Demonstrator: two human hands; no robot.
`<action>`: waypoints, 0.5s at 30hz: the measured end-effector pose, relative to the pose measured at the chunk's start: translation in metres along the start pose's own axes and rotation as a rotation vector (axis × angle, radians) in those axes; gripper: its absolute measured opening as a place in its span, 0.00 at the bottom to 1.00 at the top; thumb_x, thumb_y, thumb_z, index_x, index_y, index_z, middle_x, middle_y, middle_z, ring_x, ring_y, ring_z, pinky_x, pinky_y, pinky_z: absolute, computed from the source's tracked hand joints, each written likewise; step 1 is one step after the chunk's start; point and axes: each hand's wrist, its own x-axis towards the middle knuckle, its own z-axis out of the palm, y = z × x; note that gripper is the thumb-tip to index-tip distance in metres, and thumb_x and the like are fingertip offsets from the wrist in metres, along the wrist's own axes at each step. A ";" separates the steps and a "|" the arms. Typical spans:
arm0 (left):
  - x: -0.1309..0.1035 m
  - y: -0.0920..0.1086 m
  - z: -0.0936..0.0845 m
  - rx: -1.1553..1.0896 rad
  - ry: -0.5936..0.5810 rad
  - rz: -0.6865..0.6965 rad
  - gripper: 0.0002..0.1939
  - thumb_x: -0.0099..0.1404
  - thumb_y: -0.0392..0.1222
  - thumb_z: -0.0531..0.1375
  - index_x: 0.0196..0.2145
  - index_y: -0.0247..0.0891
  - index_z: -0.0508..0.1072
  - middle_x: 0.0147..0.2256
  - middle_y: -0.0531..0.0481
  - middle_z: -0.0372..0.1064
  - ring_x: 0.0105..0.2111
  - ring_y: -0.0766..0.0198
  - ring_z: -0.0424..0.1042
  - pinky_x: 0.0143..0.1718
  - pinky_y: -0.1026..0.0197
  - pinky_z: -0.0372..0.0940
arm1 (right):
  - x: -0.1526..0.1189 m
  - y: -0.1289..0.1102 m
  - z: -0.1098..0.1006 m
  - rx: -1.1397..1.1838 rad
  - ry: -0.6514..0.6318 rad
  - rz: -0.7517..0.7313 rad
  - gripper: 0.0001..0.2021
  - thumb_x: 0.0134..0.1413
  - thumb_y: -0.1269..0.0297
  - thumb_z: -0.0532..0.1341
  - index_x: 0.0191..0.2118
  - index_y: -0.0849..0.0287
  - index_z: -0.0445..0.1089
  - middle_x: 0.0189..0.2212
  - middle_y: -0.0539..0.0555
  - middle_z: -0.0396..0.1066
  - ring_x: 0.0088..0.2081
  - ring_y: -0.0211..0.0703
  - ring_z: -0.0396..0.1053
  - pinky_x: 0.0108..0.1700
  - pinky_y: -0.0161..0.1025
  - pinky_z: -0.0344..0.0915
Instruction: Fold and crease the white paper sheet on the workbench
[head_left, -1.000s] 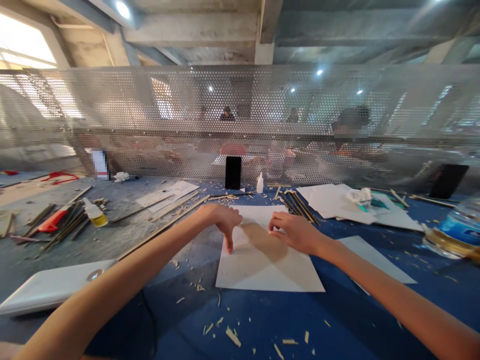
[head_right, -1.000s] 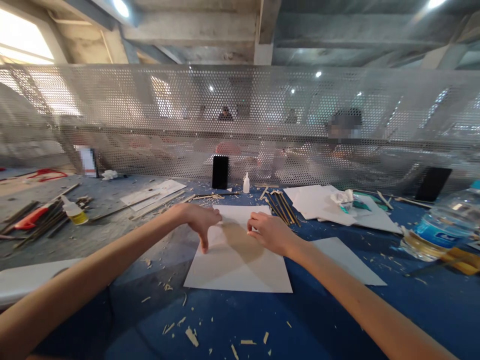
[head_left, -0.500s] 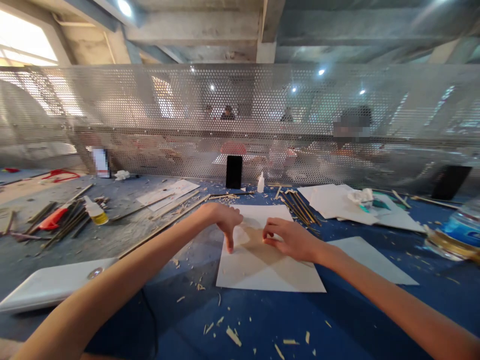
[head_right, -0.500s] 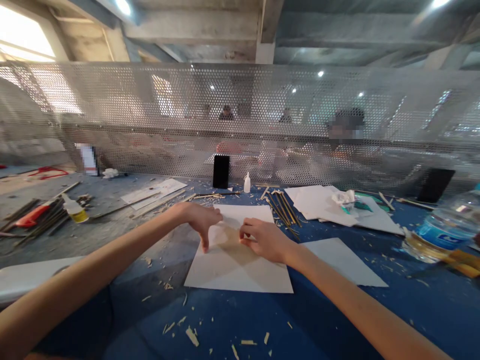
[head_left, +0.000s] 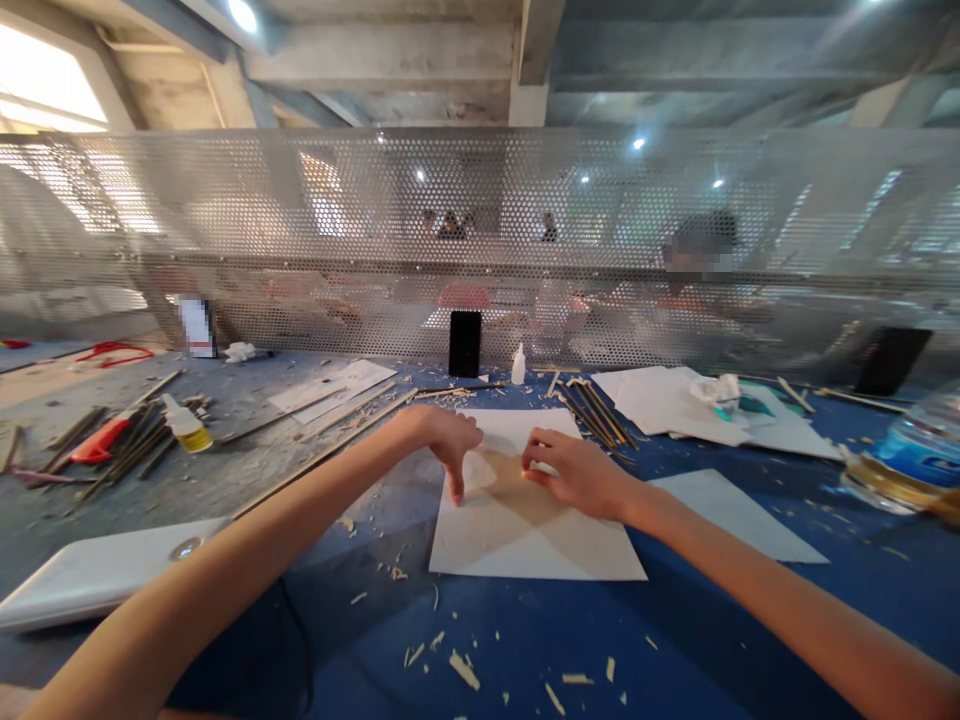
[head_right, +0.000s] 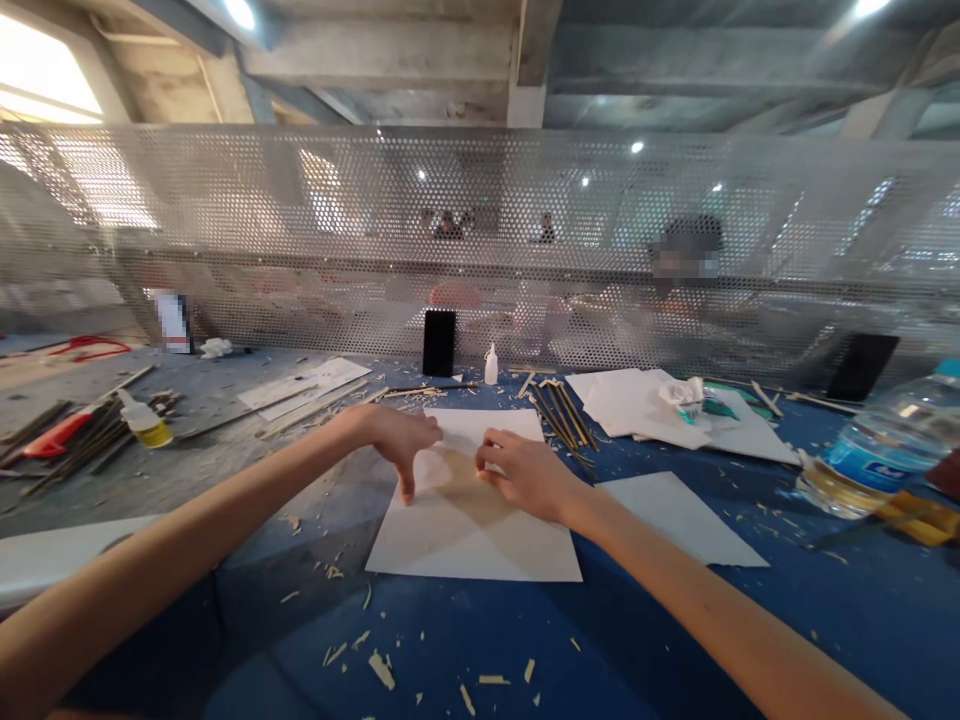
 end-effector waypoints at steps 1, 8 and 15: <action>-0.001 0.001 -0.001 0.002 -0.003 -0.005 0.50 0.40 0.63 0.70 0.59 0.40 0.67 0.57 0.36 0.65 0.53 0.39 0.65 0.48 0.51 0.65 | 0.000 0.002 0.000 -0.025 0.020 0.017 0.07 0.65 0.65 0.56 0.42 0.56 0.71 0.44 0.54 0.69 0.39 0.42 0.69 0.37 0.38 0.60; -0.001 0.000 -0.001 0.028 -0.006 0.013 0.50 0.41 0.63 0.69 0.58 0.34 0.67 0.57 0.32 0.64 0.51 0.39 0.67 0.48 0.52 0.66 | 0.000 0.005 0.000 0.135 -0.056 -0.025 0.06 0.64 0.65 0.57 0.40 0.55 0.72 0.41 0.53 0.70 0.37 0.40 0.69 0.39 0.37 0.61; -0.002 0.000 -0.001 0.034 -0.004 0.029 0.49 0.43 0.63 0.69 0.58 0.32 0.67 0.57 0.31 0.64 0.52 0.38 0.66 0.48 0.50 0.65 | -0.001 0.009 0.002 0.058 0.003 0.036 0.07 0.64 0.63 0.56 0.41 0.56 0.71 0.41 0.53 0.70 0.36 0.40 0.69 0.38 0.37 0.59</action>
